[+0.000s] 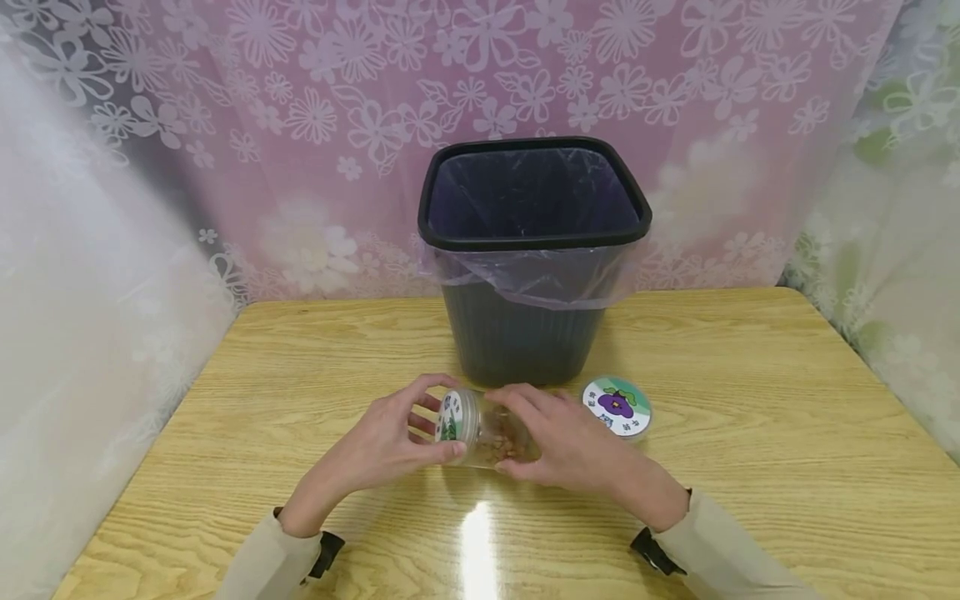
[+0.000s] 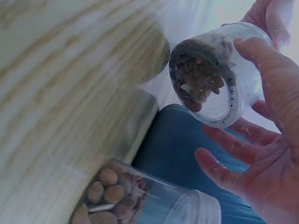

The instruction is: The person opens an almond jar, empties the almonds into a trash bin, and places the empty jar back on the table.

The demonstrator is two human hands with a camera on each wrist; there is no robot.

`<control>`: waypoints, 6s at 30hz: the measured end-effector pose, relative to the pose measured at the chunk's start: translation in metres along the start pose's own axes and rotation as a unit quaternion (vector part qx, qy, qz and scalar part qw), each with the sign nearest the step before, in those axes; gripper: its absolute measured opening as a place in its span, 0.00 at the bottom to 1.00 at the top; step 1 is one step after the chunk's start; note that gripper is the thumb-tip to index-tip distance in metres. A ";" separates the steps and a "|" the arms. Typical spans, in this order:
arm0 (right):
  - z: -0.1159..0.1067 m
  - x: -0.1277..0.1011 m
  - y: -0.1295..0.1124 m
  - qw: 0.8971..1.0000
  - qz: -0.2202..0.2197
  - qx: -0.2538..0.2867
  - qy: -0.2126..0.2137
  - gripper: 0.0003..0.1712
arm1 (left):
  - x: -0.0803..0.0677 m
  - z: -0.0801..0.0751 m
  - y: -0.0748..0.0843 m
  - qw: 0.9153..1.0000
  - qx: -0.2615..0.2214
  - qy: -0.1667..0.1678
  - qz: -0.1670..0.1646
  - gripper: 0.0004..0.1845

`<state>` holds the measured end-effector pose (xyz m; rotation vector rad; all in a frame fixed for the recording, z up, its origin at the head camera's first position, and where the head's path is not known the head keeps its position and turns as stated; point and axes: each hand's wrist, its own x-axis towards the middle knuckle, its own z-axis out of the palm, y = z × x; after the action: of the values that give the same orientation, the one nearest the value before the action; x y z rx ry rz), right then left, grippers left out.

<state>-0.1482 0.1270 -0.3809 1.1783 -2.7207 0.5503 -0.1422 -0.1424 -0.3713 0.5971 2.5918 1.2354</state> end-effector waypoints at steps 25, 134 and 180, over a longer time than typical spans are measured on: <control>0.007 0.001 -0.004 0.997 -0.030 -0.047 0.047 0.44 | 0.000 -0.001 -0.006 0.995 -0.075 -0.035 0.052 0.44; 0.001 -0.004 0.011 0.995 -0.067 0.072 0.022 0.41 | 0.002 -0.002 -0.004 0.991 -0.110 -0.062 -0.041 0.42; 0.001 -0.004 0.011 0.993 -0.059 0.098 0.018 0.40 | 0.005 -0.006 -0.009 0.993 -0.094 -0.065 0.001 0.41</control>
<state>-0.1534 0.1363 -0.3864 1.3497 -2.5924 0.8305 -0.1515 -0.1497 -0.3748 0.6203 2.3374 1.3737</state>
